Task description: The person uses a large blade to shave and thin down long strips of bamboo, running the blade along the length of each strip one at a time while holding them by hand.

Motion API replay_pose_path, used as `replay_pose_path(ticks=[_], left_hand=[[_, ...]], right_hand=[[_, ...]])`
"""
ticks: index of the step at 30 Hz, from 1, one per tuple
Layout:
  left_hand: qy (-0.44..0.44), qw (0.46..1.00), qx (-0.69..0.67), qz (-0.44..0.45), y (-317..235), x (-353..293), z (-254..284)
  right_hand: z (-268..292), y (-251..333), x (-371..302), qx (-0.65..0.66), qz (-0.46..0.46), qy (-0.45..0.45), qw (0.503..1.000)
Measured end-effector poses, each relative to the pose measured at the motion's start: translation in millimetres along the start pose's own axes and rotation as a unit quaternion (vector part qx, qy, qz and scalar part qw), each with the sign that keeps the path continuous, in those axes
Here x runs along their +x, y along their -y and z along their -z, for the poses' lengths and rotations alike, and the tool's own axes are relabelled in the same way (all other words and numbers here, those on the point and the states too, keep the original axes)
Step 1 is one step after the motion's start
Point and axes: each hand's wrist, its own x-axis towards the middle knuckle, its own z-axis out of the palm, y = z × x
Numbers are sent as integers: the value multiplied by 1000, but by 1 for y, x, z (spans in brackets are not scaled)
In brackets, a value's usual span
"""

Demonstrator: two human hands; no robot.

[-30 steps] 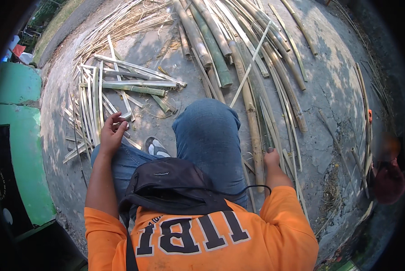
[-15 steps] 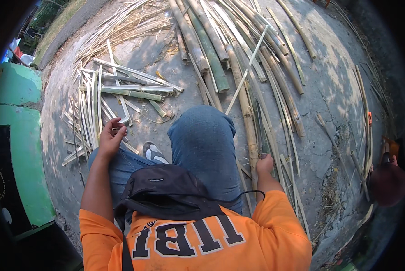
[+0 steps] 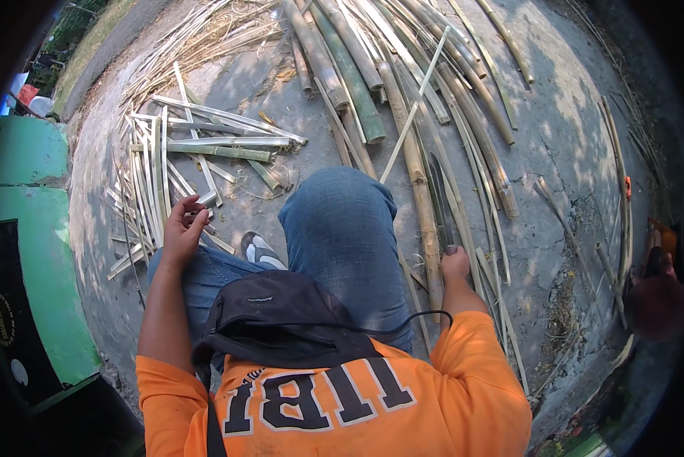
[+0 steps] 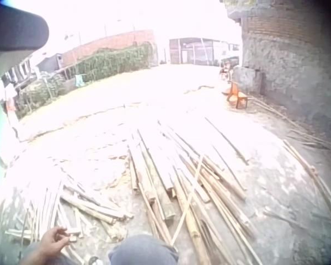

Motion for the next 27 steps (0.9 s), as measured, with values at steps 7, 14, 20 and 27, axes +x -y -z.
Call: replay_pose_path(ticks=[7,14,20,27], left_hand=[[6,1000,-18,-24,6,1,0],[-20,999,-5,-38,-4,-1,-5],[-16,998,-20,-52,-13,-7,-2],[-2,997,-34,-70,-1,-19,15]], right_hand=[[8,-22,0,-4,76,-29,997],[82,-62,-23,-17,119,-88,989],[150,-106,-57,-74,56,-131,987],[261,-128,-90,-127,43,-296,946]])
